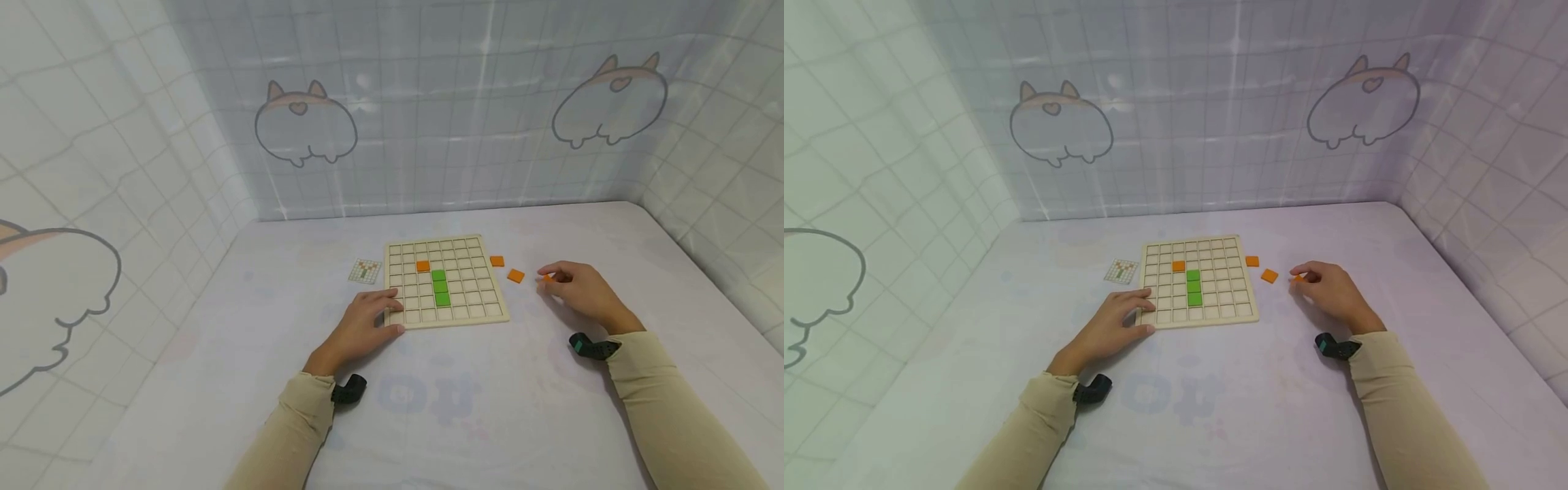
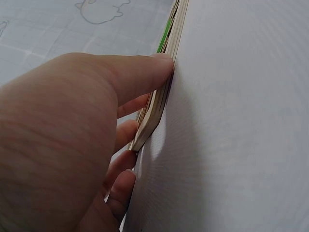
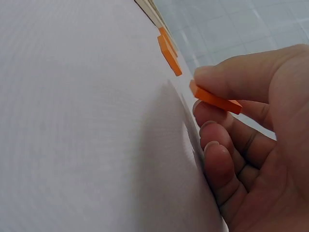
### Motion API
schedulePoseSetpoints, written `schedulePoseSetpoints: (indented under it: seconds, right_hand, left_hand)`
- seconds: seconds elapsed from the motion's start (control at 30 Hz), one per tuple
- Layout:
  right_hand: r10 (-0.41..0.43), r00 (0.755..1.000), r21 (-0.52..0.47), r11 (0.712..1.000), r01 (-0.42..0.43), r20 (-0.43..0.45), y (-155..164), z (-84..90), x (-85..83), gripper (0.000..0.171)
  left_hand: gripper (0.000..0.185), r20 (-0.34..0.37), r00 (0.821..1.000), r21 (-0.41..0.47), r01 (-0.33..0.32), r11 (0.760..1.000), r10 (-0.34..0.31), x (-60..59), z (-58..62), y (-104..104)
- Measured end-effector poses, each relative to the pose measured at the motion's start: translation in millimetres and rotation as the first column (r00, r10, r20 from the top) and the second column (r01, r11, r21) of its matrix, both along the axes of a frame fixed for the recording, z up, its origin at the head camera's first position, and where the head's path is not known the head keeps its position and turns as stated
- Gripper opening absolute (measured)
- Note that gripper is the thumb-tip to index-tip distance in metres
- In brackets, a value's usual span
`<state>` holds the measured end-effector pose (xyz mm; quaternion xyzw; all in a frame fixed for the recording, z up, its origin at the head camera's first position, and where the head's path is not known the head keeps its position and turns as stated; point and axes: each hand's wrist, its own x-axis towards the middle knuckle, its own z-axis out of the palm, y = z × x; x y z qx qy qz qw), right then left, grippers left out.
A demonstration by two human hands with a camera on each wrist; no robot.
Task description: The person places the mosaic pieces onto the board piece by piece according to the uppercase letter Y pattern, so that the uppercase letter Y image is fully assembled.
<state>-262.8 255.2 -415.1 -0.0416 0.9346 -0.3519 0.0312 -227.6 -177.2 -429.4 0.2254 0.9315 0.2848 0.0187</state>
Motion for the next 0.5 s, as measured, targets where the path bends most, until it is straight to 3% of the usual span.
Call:
schedulePoseSetpoints:
  seconds: [0.5]
  right_hand:
    - [-0.035,0.999,-0.076,0.996,0.037,0.031,-1.3,4.5,3.2,0.041]
  left_hand:
    - [0.037,-0.003,1.000,-0.004,0.006,1.000,-0.006,-1.3,0.2,-0.1]
